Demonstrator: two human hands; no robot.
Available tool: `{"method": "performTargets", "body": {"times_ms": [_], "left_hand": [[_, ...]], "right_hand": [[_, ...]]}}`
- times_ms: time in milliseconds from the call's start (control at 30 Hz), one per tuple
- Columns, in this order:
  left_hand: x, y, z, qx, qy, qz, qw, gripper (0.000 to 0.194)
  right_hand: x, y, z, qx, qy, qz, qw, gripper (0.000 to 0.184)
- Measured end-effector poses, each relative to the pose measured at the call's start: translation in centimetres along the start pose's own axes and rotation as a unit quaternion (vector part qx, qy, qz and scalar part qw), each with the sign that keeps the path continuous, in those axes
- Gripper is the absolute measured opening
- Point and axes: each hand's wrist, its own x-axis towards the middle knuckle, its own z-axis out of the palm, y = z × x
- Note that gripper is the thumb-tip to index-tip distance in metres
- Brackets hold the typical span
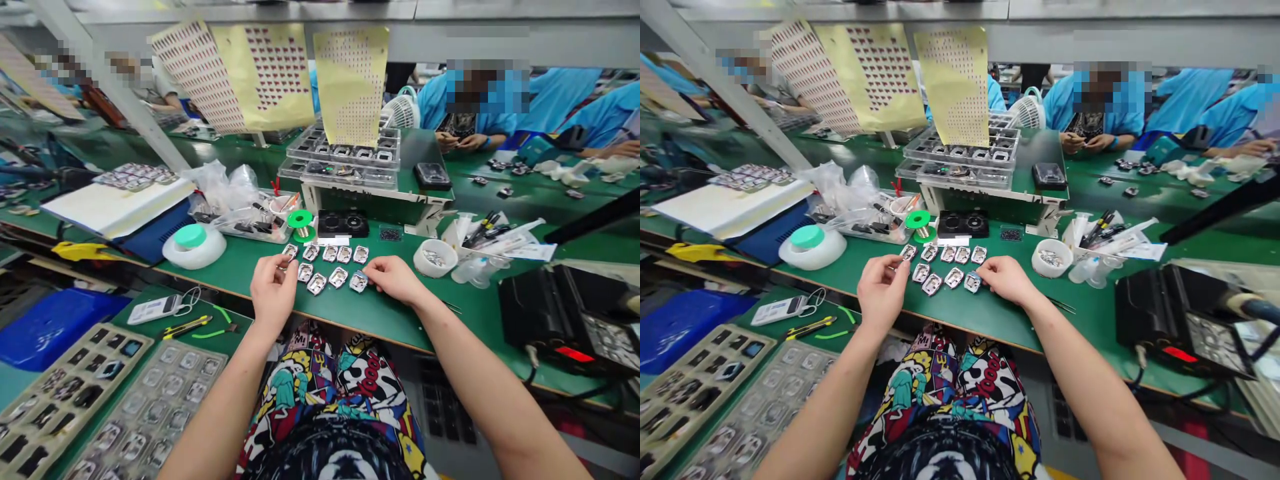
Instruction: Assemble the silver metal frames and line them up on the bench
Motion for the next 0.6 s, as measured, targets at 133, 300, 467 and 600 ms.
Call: {"method": "performTargets", "body": {"times_ms": [133, 300, 467, 600], "left_hand": [[-1.9, -0.8, 0.7, 0.063, 0.0, 0.09, 0.994, 0.012], [-3.4, -0.2, 1.5, 0.058, -0.02, 0.144, 0.988, 0.011], [-4.6, -0.4, 1.1, 0.076, -0.077, 0.19, 0.976, 0.015], [-5.3, -0.8, 0.7, 0.121, -0.118, 0.205, 0.964, 0.015]], "right_hand": [[0.5, -0.3, 0.9, -0.068, 0.015, -0.009, 0.998, 0.031], [0.5, -0.2, 1.0, -0.123, 0.045, -0.027, 0.991, 0.034], [0.2, 0.1, 0.6, -0.145, 0.067, -0.033, 0.987, 0.035], [0.1, 0.3, 0.5, -0.154, 0.052, -0.045, 0.986, 0.025]]}}
